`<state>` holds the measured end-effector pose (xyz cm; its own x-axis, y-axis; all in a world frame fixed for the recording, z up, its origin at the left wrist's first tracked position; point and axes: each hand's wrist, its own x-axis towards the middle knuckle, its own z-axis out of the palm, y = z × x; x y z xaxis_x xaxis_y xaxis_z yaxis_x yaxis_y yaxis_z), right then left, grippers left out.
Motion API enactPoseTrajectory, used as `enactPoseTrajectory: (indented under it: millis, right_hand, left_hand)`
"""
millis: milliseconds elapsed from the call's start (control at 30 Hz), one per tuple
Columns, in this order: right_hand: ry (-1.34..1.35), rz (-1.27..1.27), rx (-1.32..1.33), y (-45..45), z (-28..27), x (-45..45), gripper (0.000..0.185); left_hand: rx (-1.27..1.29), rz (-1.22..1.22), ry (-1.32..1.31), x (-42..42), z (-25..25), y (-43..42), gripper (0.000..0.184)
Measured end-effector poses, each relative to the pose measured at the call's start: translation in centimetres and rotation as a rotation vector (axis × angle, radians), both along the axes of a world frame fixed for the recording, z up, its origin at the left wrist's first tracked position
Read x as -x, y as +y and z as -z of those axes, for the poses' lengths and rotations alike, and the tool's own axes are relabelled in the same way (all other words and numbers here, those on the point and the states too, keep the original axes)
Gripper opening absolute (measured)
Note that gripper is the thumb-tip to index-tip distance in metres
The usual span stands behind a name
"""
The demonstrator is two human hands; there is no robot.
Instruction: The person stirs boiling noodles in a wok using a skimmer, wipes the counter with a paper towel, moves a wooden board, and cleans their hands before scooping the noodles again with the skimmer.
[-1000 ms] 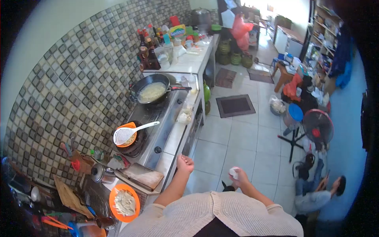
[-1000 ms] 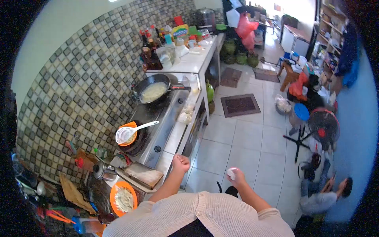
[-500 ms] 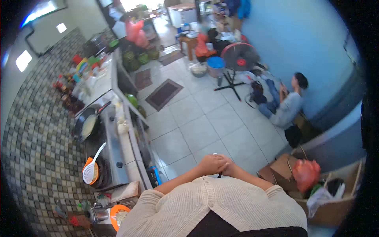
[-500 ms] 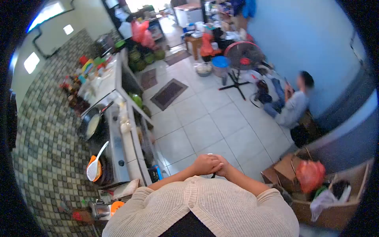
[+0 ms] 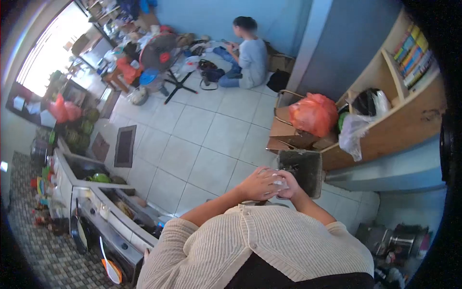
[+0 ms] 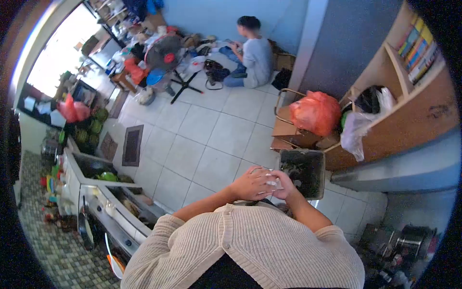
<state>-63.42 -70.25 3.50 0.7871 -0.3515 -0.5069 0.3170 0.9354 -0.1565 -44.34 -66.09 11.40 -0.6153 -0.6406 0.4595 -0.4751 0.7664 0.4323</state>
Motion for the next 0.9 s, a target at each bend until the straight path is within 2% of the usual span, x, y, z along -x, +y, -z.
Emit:
enactPoseTrajectory:
  millis: [33,133,167,233,267,300,333,367,400,433,467,500,533,567,633,667,700,733,800,900]
  right_hand:
    - [0.105,0.098,-0.024,-0.5,2.1,1.7,0.022]
    - [0.108,0.201,-0.006,-2.8,2.5,7.1,0.024]
    - [0.334,0.262,0.273,-2.7,3.9,9.2,0.030]
    - [0.820,0.526,-0.186,-3.6,4.4,11.2,0.050]
    - [0.956,0.608,-0.239,-4.4,11.5,14.5,0.049]
    - [0.848,0.657,-0.119,-3.7,13.2,16.2,0.047]
    - [0.965,0.622,-0.093,-3.6,15.3,16.7,0.046]
    - [1.223,0.576,-0.127,-3.6,16.7,16.2,0.041]
    - [1.122,0.644,-0.014,-2.7,17.5,15.4,0.027]
    - [1.013,0.701,0.103,-2.1,17.9,14.1,0.019]
    - [0.858,0.684,0.104,-2.0,16.2,11.9,0.017]
    - [0.944,0.545,0.034,-2.3,14.5,9.4,0.020]
    - [0.936,0.370,0.074,-2.2,14.1,7.6,0.026]
    - [0.870,0.299,0.090,-2.6,15.2,5.4,0.034]
    - [1.064,-0.137,0.161,-3.2,13.4,-0.7,0.044]
    - [0.851,-0.394,0.343,-4.4,17.2,-1.9,0.042]
    - [0.897,-0.458,0.369,-4.3,16.0,-6.1,0.032]
    - [0.872,-0.531,0.428,-4.9,15.8,-9.7,0.032]
    - [0.756,-0.792,0.555,-5.2,15.6,-17.2,0.028]
    - [0.731,-0.928,0.635,-4.2,12.8,-30.4,0.031]
  left_hand:
    - [-0.001,0.023,-0.001,1.0,-0.1,-0.5,0.019]
    - [-0.052,-0.071,-0.049,3.0,-0.1,-1.7,0.022]
    - [-0.100,-0.135,-0.055,3.1,0.5,-2.2,0.027]
    - [-0.145,-0.207,-0.062,2.6,1.2,-2.0,0.031]
    - [-0.194,-0.370,-0.088,1.8,1.3,-1.7,0.034]
    - [-0.241,-0.539,-0.115,0.7,1.5,-1.4,0.036]
    - [-0.235,-0.557,-0.118,-0.6,2.1,-0.8,0.036]
    - [-0.315,-0.705,-0.230,-2.1,3.2,0.3,0.041]
    - [-0.401,-0.861,-0.338,-3.9,4.6,1.4,0.046]
    - [-0.467,-0.796,-0.138,-6.6,7.6,2.4,0.045]
    - [-0.514,-0.733,0.067,-9.5,10.7,3.4,0.044]
    - [-0.851,-0.831,0.456,-11.6,12.7,4.8,0.041]
    - [-1.157,-0.885,0.884,-13.4,13.7,6.7,0.039]
    - [-1.174,-1.033,0.984,-14.8,13.1,8.6,0.037]
    - [-1.121,-1.240,1.157,-17.9,12.4,12.8,0.039]
    - [-1.142,-1.345,1.299,-19.6,12.4,15.3,0.037]
    - [-1.156,-1.440,1.451,-21.0,12.6,17.8,0.037]
    - [-1.081,-1.494,1.519,-22.2,12.8,20.2,0.037]
    - [-0.841,-1.504,1.818,-24.3,13.2,25.0,0.044]
    - [-0.672,-1.623,1.907,-26.4,13.4,32.5,0.037]
